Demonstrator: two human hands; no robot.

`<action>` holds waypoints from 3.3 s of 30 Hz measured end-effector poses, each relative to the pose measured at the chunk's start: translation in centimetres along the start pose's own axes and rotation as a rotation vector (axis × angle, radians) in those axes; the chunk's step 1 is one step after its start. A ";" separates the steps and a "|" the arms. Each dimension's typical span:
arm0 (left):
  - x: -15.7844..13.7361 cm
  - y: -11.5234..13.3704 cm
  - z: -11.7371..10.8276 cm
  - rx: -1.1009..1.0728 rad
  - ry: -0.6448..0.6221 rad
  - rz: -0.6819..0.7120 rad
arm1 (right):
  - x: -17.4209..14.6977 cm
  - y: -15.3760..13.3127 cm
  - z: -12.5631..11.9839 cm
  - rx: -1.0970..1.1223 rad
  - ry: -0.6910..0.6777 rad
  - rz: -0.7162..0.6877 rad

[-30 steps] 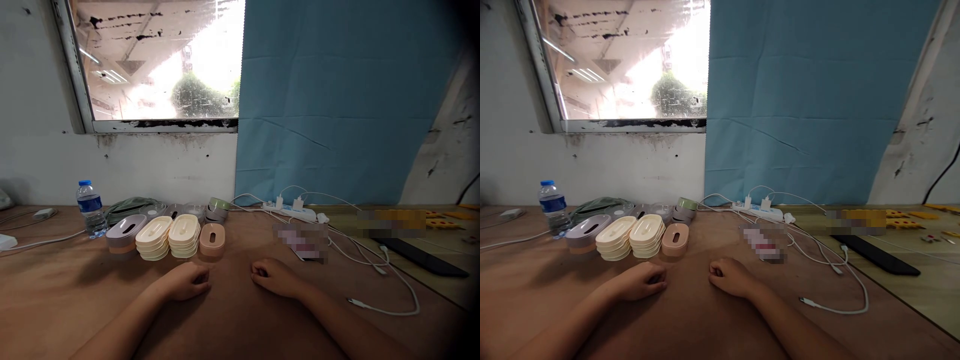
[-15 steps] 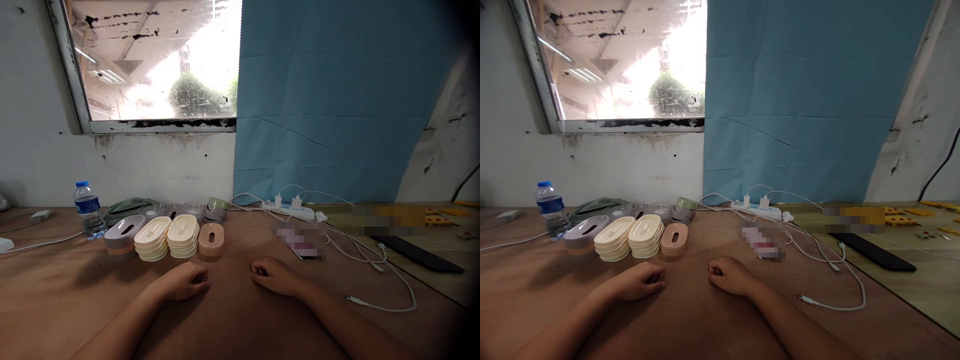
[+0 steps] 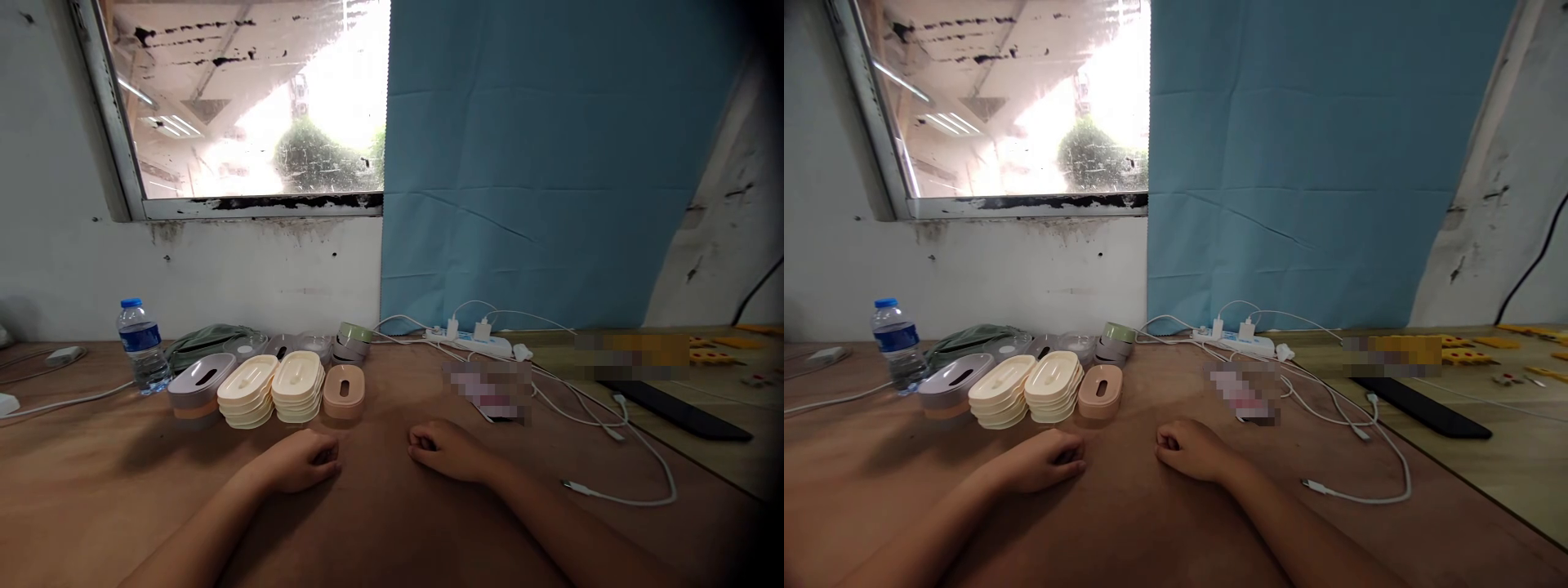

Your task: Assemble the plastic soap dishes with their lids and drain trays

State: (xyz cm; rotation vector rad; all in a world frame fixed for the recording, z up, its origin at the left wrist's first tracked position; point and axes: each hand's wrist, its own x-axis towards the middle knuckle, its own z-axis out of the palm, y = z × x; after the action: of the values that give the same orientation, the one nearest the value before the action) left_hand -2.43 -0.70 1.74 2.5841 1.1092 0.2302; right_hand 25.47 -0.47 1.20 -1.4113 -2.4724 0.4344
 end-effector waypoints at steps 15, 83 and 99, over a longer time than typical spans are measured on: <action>0.5 0.7 0.7 0.093 0.257 0.090 | 0.1 0.0 -0.1 -0.004 -0.003 0.016; 0.2 -4.5 -1.4 0.120 0.802 -0.067 | -0.7 -2.2 0.5 0.330 -0.020 -0.217; 0.5 1.2 0.2 -0.093 0.367 0.531 | 0.3 1.4 -0.3 0.936 0.704 -0.130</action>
State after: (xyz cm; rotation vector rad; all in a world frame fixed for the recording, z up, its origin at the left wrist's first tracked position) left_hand -1.22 -1.12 2.00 2.7647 0.4635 0.8824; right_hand 26.54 0.48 0.98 -0.7918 -1.4475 0.7627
